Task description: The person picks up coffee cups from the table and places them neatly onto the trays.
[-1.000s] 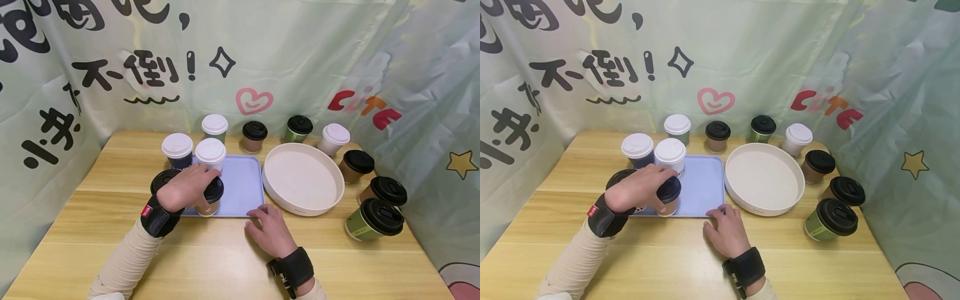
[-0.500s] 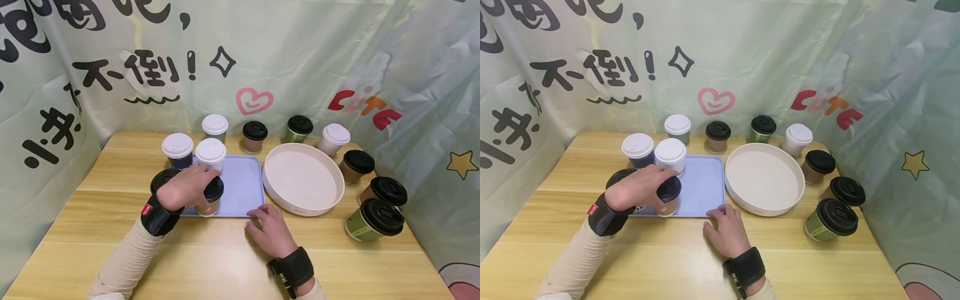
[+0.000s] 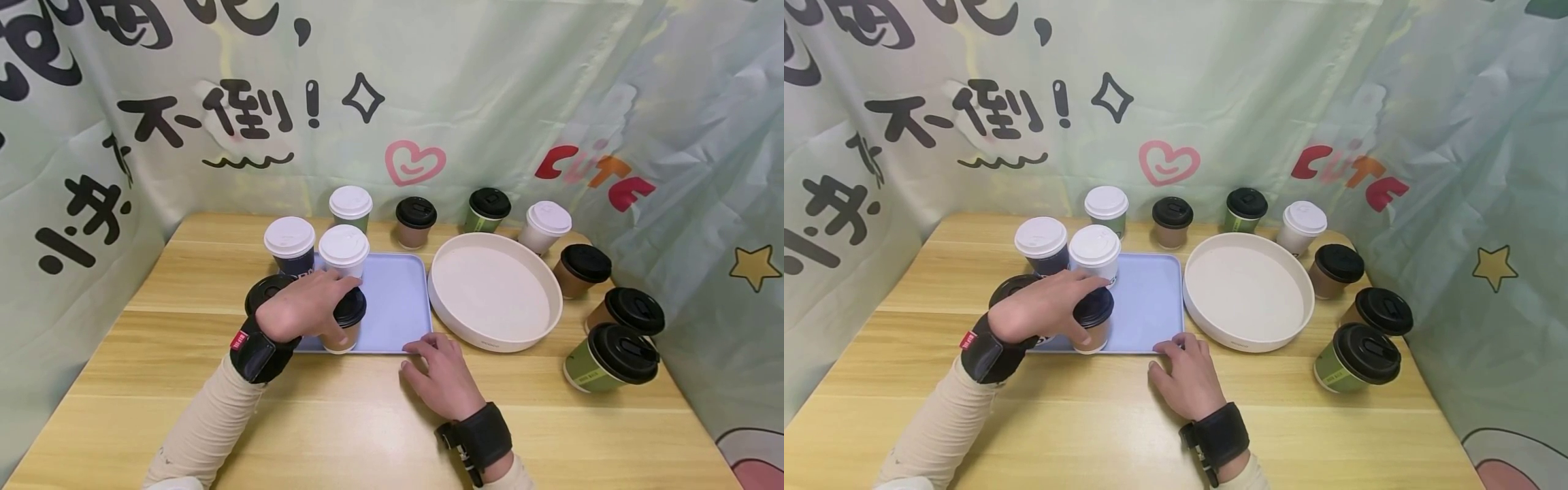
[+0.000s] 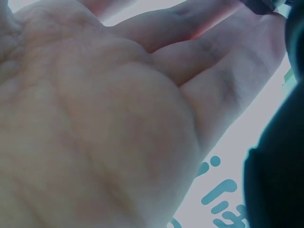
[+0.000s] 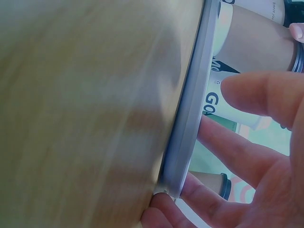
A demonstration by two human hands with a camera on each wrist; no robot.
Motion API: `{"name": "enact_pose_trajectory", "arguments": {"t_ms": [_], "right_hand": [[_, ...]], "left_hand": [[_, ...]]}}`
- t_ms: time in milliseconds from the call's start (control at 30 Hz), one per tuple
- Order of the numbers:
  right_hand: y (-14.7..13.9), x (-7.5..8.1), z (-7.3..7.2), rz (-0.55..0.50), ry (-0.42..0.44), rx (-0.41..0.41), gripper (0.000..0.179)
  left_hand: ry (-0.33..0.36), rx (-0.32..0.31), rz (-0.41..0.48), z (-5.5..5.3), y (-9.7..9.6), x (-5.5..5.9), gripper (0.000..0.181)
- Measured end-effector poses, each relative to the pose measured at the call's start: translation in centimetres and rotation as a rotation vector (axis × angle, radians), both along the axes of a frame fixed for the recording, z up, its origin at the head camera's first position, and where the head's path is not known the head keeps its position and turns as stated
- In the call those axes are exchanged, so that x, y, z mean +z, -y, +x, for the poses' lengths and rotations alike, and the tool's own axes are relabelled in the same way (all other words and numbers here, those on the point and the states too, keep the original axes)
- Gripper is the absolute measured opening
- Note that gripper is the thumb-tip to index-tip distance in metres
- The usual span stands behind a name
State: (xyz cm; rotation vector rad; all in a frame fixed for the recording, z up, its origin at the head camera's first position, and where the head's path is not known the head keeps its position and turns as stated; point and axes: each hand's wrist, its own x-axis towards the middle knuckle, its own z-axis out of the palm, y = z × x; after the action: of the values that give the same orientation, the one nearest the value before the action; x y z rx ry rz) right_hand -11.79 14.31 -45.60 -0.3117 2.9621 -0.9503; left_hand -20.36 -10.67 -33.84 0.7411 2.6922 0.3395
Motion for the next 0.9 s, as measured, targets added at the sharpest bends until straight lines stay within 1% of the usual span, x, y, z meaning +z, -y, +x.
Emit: {"name": "enact_pose_trajectory", "arguments": {"t_ms": [300, 400, 500, 567, 667, 733, 800, 833, 900], "right_hand": [[0.0, 0.0, 0.0, 0.001, -0.006, 0.002, 0.025], [0.0, 0.0, 0.0, 0.001, -0.009, 0.003, 0.025], [0.0, 0.0, -0.1, 0.003, -0.013, 0.003, 0.025], [0.0, 0.0, -0.1, 0.003, -0.016, 0.003, 0.025], [0.0, 0.0, -0.1, 0.004, -0.017, 0.002, 0.025], [0.0, 0.0, -0.1, 0.004, -0.016, 0.002, 0.025], [0.0, 0.0, -0.1, 0.003, -0.018, 0.003, 0.025], [0.0, 0.0, 0.0, 0.003, -0.019, 0.003, 0.025], [0.0, 0.0, 0.0, 0.003, -0.016, 0.003, 0.025]], "left_hand": [[0.005, 0.005, 0.018, 0.0, 0.0, -0.1, 0.087], [-0.021, 0.001, 0.028, 0.2, 0.1, 0.0, 0.087], [-0.084, -0.017, 0.046, 0.9, 0.2, 0.3, 0.085], [-0.130, -0.028, 0.066, 1.5, 0.4, 0.7, 0.083], [-0.177, -0.042, 0.117, 2.4, 0.7, 1.6, 0.081], [-0.199, -0.040, 0.150, 2.6, 0.9, 2.3, 0.080], [-0.211, -0.037, 0.177, 2.5, 1.3, 3.1, 0.079], [-0.216, -0.039, 0.187, 2.3, 1.5, 3.5, 0.079], [-0.210, -0.040, 0.193, 1.5, 2.0, 4.3, 0.078]]}}
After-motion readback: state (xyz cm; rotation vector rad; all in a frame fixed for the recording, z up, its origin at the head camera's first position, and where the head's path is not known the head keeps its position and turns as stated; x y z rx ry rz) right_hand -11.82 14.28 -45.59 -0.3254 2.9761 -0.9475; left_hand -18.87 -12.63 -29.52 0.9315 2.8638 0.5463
